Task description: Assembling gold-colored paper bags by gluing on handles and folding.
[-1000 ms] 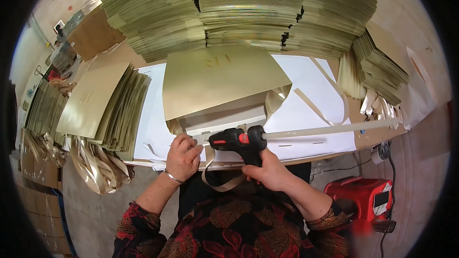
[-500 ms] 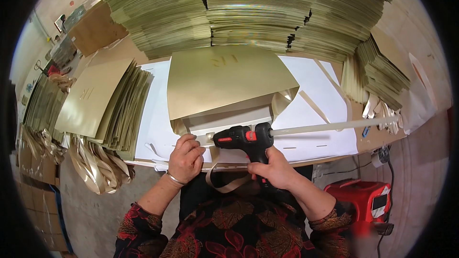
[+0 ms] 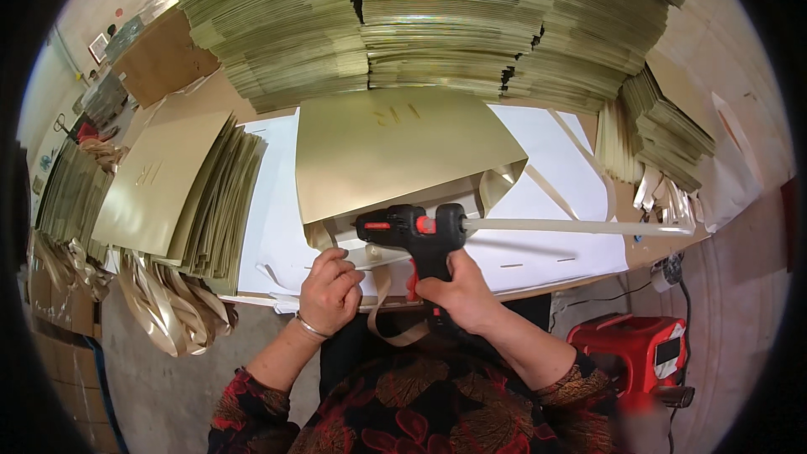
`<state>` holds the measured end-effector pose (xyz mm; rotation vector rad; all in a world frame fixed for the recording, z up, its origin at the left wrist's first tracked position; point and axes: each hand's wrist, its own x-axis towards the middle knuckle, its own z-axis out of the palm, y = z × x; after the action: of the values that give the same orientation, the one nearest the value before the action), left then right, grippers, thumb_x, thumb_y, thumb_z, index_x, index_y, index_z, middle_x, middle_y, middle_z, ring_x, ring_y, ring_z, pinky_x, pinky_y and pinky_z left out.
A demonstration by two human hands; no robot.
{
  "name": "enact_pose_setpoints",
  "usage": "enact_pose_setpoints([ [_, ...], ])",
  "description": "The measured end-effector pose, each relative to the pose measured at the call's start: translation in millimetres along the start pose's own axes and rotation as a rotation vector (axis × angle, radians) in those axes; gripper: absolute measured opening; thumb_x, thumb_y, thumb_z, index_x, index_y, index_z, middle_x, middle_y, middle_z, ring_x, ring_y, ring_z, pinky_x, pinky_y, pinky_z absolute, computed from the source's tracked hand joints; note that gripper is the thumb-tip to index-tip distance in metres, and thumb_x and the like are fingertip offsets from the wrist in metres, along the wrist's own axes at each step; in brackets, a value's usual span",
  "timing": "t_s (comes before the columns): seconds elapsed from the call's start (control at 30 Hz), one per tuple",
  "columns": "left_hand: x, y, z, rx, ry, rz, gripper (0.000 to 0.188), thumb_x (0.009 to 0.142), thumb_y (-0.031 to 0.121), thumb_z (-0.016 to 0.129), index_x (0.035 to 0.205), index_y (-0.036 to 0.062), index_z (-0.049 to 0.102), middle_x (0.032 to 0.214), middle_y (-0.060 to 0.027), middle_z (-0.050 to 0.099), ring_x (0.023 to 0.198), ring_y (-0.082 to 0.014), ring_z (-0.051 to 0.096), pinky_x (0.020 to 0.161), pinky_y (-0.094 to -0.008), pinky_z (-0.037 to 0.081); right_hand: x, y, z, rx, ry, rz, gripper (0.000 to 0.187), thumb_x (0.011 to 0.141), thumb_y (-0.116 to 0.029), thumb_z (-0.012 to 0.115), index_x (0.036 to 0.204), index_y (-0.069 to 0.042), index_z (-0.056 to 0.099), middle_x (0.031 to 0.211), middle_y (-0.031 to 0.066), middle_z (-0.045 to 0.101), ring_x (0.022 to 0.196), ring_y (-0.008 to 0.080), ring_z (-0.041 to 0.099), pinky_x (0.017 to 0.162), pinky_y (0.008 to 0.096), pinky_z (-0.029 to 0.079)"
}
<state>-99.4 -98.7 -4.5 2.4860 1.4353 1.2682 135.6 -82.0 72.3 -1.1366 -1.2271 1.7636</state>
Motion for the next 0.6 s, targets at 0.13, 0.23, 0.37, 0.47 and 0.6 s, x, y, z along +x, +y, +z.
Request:
enact_pose_setpoints([
  [0.13,-1.7,-2.6,1.3,-0.005,0.014,-0.014,0.021,0.063,-0.003,0.063,0.082,0.0045,0.068,0.085,-0.0093,0.060,0.099,-0.0339,0.059,0.081,-0.0388,0.053,14.0,5.4,14.4,-0.063,0.089,0.055,0.031,0.078,-0.003,0.063,0.105,0.003,0.050,0.080,0.0104,0.063,0.069,0.0157,0.063,0.060,0.0292,0.050],
  [0.23,0.5,-3.2,1.4,0.003,0.039,-0.005,0.021,0.063,-0.004,0.063,0.081,0.0054,0.068,0.086,-0.0088,0.060,0.099,-0.0338,0.060,0.081,-0.0381,0.053,19.6,1.2,19.8,-0.221,0.093,0.054,0.033,0.078,-0.005,0.062,0.106,0.004,0.048,0.079,0.0104,0.062,0.067,0.0158,0.062,0.059,0.0299,0.050],
  [0.37,8.8,-1.2,-7.8,-0.030,0.062,-0.007,0.022,0.063,-0.002,0.064,0.083,0.0067,0.068,0.088,-0.0078,0.061,0.101,-0.0335,0.059,0.084,-0.0412,0.051,21.2,-9.2,22.0,-0.368,0.068,0.051,0.039,0.079,-0.008,0.060,0.112,0.007,0.047,0.079,0.0109,0.062,0.066,0.0168,0.061,0.059,0.0310,0.050],
  [0.47,24.1,8.6,-19.0,0.067,0.052,0.032,0.025,0.065,0.002,0.064,0.089,0.0067,0.067,0.091,-0.0073,0.060,0.104,-0.0336,0.057,0.090,-0.0448,0.046,21.8,-13.0,22.1,-0.394,0.062,0.065,0.045,0.079,-0.010,0.060,0.117,0.008,0.045,0.078,0.0100,0.062,0.068,0.0183,0.062,0.061,0.0316,0.050],
  [0.6,75.6,42.9,-18.0,-0.184,0.213,0.121,0.027,0.070,0.006,0.065,0.097,0.0055,0.065,0.102,-0.0082,0.060,0.107,-0.0348,0.054,0.096,-0.0506,0.039,23.7,-10.3,24.1,-0.399,0.041,0.074,0.052,0.082,-0.009,0.059,0.128,0.007,0.041,0.101,0.0162,0.061,0.093,0.0243,0.061,0.079,0.0337,0.051],
])
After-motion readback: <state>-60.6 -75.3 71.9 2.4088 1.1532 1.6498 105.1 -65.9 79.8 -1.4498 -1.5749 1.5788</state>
